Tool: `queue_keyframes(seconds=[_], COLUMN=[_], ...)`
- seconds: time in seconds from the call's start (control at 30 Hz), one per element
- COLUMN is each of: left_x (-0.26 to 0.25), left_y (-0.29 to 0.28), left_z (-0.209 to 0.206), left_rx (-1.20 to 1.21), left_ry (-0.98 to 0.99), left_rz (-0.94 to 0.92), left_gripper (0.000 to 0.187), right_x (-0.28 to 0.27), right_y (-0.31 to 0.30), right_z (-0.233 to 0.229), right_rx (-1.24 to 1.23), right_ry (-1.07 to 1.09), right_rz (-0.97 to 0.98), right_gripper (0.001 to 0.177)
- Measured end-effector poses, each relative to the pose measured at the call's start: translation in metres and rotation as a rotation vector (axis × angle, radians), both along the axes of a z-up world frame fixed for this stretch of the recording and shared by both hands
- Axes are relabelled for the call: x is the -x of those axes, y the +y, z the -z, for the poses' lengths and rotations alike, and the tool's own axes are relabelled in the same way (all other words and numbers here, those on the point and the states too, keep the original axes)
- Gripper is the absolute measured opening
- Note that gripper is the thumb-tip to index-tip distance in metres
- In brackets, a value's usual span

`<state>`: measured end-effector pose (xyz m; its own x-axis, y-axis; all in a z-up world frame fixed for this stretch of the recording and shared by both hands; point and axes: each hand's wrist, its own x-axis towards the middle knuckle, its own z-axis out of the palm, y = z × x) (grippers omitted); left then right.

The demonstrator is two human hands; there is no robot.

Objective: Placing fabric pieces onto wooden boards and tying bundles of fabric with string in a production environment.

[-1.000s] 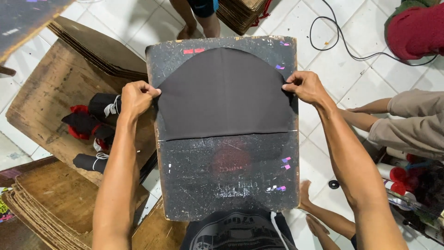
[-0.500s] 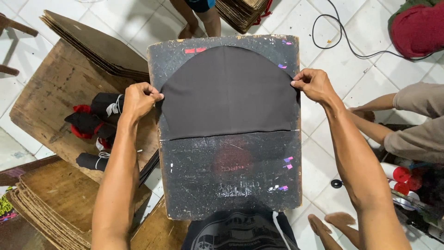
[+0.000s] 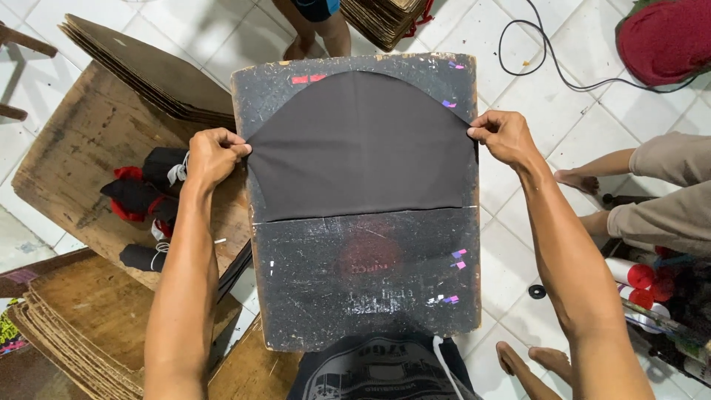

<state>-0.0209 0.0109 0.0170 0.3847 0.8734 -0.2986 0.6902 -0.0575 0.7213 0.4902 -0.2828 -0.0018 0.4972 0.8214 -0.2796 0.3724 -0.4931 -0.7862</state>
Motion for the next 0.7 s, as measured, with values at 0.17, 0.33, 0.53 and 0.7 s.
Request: queue_keyframes(seconds=[0.17, 0.33, 0.53, 0.7], left_x=[0.001, 0.001, 0.006, 0.022], left_y=[-0.005, -0.005, -0.003, 0.009], left_z=[-0.005, -0.005, 0.006, 0.027], left_rx=[-0.007, -0.004, -0.003, -0.087], left_ry=[-0.011, -0.036, -0.067, -0.111], left_rz=[0.006, -0.011, -0.071, -0.277], left_gripper=[0.017, 0.018, 0.024, 0.026], right_x=[0.001, 0.002, 0.005, 0.003], right_y=[0.001, 0.002, -0.002, -0.007], right_z=[-0.006, -0.008, -0.009, 0.007], right_rx=[0.004, 0.008, -0.011, -0.154], right_ry=[-0.010, -0.029, -0.022, 0.054], right_rz=[0.000, -0.011, 0.009, 0.117], right_gripper=[0.014, 0.015, 0.016, 0.036])
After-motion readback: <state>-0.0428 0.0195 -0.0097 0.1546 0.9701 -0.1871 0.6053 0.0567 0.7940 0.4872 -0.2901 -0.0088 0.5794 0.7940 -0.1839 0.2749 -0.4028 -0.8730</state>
